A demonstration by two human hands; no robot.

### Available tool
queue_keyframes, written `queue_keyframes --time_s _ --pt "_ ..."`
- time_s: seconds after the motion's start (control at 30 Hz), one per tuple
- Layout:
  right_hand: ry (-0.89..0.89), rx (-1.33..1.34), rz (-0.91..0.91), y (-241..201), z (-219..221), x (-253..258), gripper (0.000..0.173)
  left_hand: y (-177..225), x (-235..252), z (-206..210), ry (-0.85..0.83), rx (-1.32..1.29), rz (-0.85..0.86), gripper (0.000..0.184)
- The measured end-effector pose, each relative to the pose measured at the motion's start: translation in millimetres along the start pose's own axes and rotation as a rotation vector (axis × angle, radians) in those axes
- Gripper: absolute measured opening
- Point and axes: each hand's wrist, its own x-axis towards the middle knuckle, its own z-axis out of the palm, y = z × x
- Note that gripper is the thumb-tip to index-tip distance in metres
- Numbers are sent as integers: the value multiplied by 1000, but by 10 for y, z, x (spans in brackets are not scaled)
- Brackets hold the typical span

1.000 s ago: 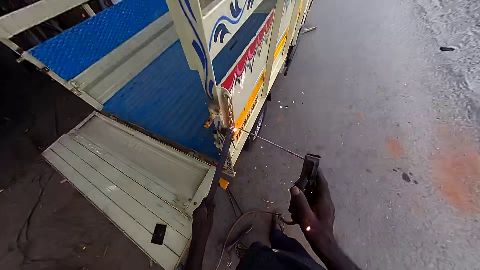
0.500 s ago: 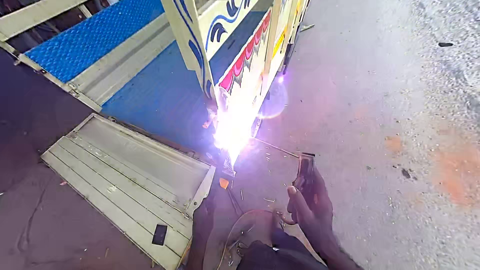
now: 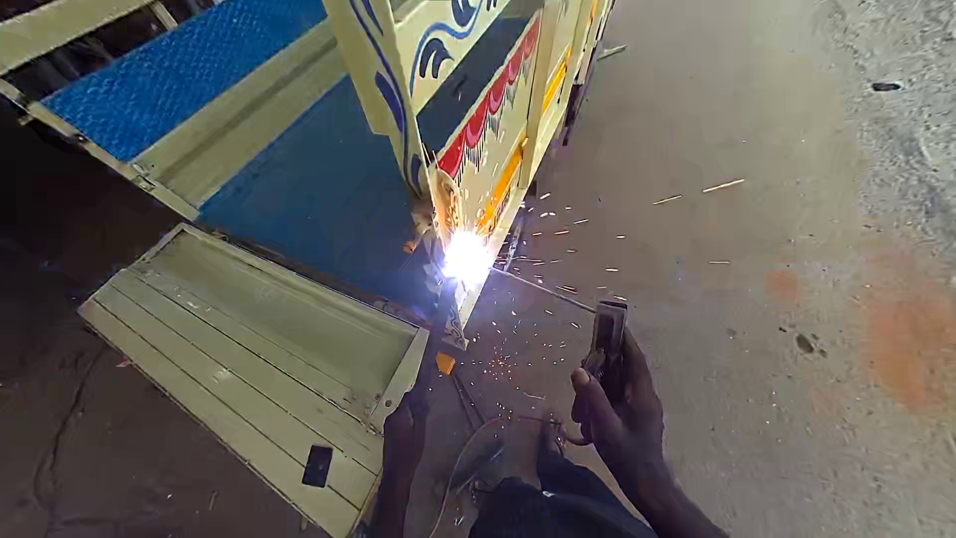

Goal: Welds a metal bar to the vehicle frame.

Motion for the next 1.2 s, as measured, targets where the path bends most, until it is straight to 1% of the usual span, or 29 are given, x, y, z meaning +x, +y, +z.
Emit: queue_keyframes --time_s 0.07,0.13,0.23,0.4,0.5,0.7,0.87,1.03,1.13,1.2 --pt "49 -29 12 -14 -11 -35 82 36 -11 -6 7 1 -13 44" --pt "54 0 -61 -42 -2 -38 80 19 -2 -9 -6 38 9 52" --pt "34 4 -55 -51 -9 -33 83 9 -9 -15 -4 35 18 54" --pt "5 -48 -45 -17 19 -6 83 -36 2 22 26 33 39 52" --pt "13 -71 -22 -15 28 2 85 -21 12 17 17 31 24 52" --pt "8 -36 -27 0 46 26 84 -41 21 31 21 7 14 50" --pt "15 -30 -32 -5 60 27 83 -41 19 35 24 10 16 55" --pt "9 -53 -58 34 50 19 85 -61 25 39 29 -2 37 55" --pt "11 -45 -46 30 45 7 84 -80 33 63 53 0 45 59" --pt "20 -19 -25 15 51 -8 84 -74 23 95 123 -7 70 55"
